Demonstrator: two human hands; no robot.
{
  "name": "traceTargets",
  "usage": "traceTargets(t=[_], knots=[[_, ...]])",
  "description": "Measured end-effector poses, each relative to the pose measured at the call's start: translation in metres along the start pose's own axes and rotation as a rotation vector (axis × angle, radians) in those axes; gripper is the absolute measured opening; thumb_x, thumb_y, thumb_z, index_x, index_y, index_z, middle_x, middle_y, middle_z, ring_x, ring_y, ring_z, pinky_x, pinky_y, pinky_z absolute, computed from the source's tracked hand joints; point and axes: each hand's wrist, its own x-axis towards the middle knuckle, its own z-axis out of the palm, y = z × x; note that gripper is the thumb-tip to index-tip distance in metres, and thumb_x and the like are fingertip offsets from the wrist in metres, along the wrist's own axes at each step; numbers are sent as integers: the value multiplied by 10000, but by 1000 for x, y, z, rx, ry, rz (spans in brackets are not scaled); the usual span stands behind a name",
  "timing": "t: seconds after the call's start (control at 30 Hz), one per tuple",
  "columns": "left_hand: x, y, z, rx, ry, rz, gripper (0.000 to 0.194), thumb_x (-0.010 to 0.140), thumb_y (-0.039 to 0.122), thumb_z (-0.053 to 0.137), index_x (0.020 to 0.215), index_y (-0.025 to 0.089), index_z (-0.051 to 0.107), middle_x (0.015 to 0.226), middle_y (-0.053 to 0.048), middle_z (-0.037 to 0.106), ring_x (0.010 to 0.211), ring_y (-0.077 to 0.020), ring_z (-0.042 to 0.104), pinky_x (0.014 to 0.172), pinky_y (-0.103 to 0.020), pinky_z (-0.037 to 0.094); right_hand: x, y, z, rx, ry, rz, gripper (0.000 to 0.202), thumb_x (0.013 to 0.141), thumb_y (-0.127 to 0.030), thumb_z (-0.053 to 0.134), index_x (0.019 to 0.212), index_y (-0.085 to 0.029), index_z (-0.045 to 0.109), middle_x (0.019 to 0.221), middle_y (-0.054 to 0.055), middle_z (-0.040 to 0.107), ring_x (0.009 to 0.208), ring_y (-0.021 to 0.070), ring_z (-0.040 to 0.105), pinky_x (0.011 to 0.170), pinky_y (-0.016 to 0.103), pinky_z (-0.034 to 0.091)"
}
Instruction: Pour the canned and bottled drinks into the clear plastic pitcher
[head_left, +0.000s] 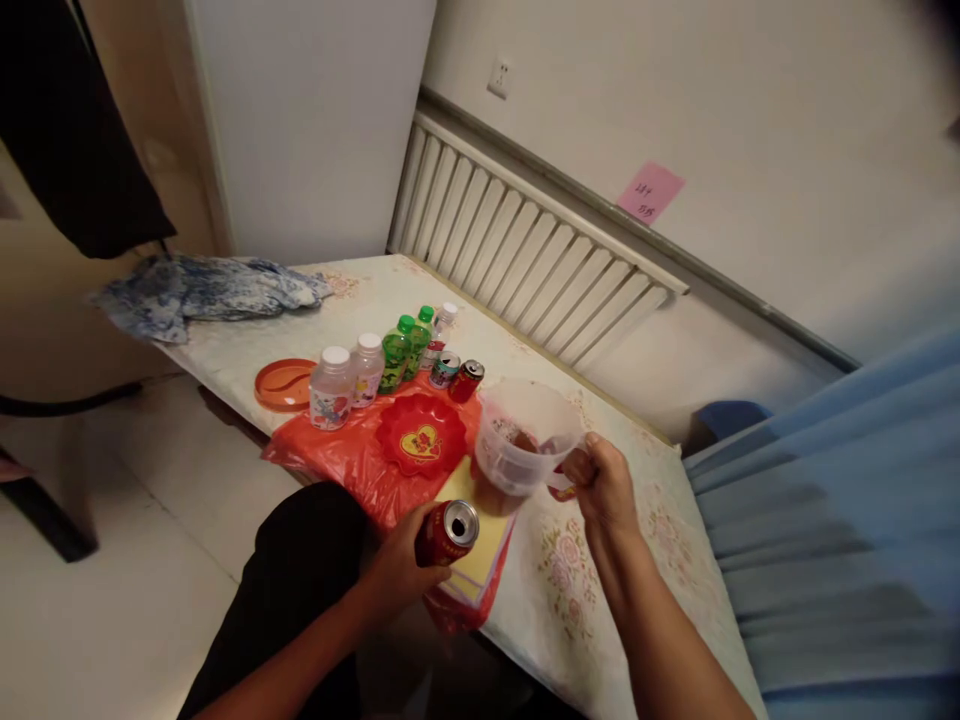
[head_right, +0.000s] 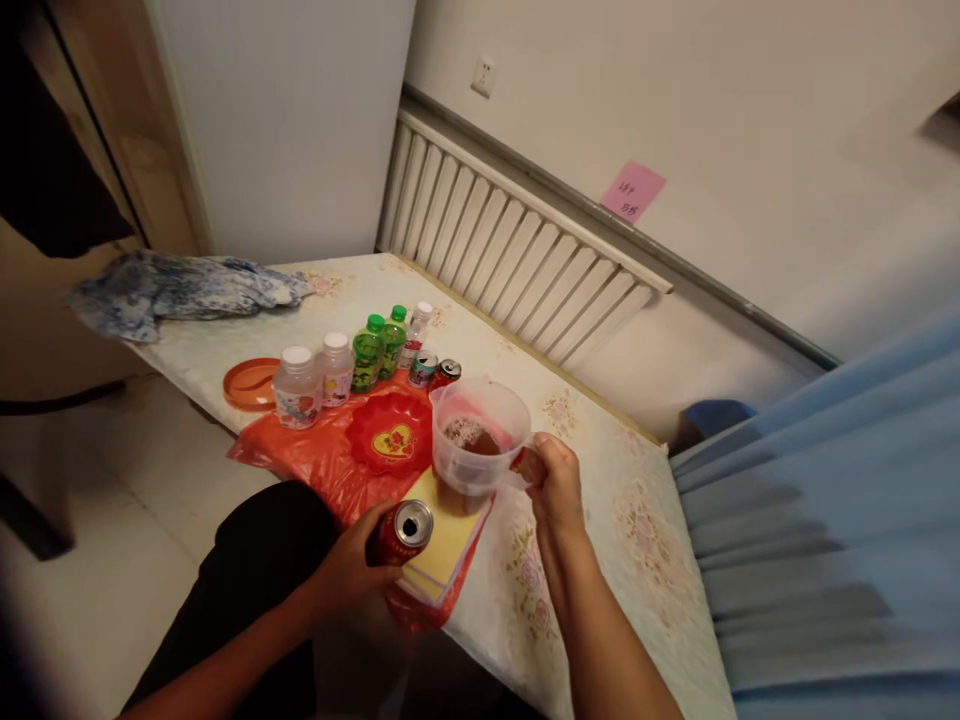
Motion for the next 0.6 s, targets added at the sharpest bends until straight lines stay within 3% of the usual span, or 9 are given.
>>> traceTargets(t=[0.17, 0.33, 0.47, 0.6], knots=[[2, -8, -2, -32, 6, -35, 747, 540, 71, 690, 1250, 197, 496, 1261, -95, 603, 1182, -304, 554, 1046, -461, 409, 37, 43, 52, 203, 49, -48, 368, 766, -379, 605, 564, -229, 337, 441, -115, 265, 396, 70, 165, 406, 226, 155], [4, -16, -4, -63, 24, -35, 750, 531, 61, 682, 1246, 199, 505, 1258, -92, 614, 1181, -306, 559, 1054, -466, 403, 59, 89, 91, 148, 45, -65, 329, 795, -360, 551, 572, -228, 349, 452, -112, 281, 397, 70, 208, 411, 223, 200], [6, -20, -8, -73, 26, -57, 741, 547, 77, 687, 1254, 201, 503, 1252, -92, 620, 1172, -303, 568, 1043, -465, 414, 62, 122, 105, 78, 66, -48, 330, 804, -365, 510, 560, -233, 333, 455, -107, 286, 405, 74, 218, 411, 226, 218], [9, -19, -11, -61, 38, -60, 733, 551, 106, 718, 1248, 198, 509, 1240, -103, 625, 1159, -312, 578, 1028, -478, 427, 58, 141, 105, 15, 70, -58, 353, 829, -390, 462, 549, -236, 312, 463, -98, 295, 417, 81, 247, 428, 226, 251]])
